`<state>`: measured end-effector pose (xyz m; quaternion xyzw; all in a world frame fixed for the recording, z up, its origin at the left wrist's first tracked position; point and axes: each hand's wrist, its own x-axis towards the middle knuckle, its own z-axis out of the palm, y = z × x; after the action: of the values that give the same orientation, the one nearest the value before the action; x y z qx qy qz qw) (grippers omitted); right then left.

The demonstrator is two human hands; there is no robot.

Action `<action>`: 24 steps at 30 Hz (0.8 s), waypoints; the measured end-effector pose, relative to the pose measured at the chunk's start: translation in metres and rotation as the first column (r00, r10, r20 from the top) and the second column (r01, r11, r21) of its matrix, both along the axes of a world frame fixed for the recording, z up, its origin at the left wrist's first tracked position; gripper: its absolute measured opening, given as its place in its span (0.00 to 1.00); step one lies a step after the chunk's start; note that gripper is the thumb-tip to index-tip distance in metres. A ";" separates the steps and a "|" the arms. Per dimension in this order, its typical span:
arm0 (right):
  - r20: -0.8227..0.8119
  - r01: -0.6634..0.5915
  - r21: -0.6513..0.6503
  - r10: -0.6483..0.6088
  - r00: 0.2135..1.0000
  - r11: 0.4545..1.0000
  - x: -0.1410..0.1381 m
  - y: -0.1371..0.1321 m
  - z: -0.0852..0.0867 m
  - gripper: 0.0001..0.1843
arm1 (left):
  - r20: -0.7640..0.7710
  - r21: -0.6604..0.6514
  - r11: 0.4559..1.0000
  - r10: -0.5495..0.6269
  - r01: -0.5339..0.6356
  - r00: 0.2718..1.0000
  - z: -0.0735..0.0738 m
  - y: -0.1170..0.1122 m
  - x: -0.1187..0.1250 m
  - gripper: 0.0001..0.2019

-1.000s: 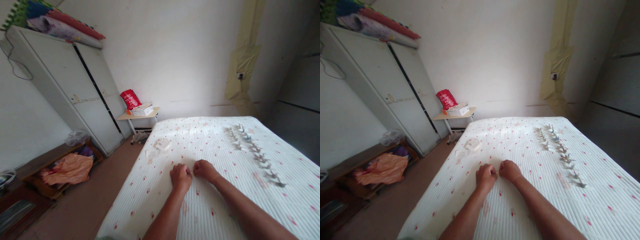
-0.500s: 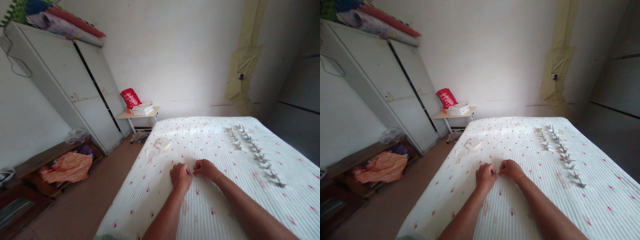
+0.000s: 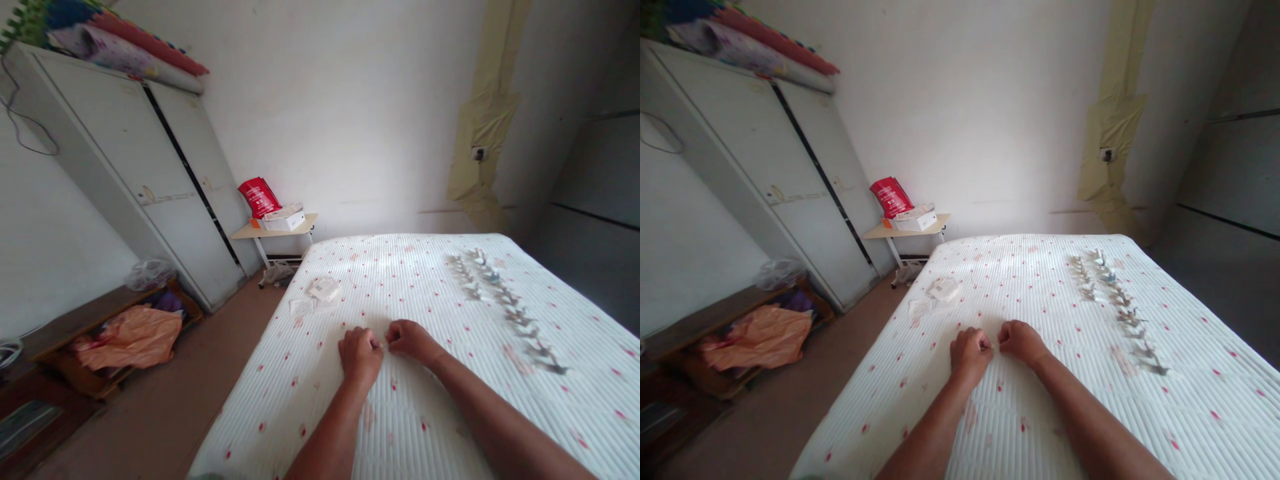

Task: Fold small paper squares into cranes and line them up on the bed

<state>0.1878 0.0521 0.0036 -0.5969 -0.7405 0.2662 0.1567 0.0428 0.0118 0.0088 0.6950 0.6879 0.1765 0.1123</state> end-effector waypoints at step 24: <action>-0.030 -0.102 0.156 0.108 0.994 0.983 0.006 -0.013 0.001 0.11 | -0.040 0.131 0.991 -0.017 0.022 0.999 -0.007 -0.005 0.001 0.04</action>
<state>0.1938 0.0388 0.0049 -0.5379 -0.7861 0.2276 0.2023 0.0438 0.0071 0.0018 0.7108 0.6701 0.2067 0.0547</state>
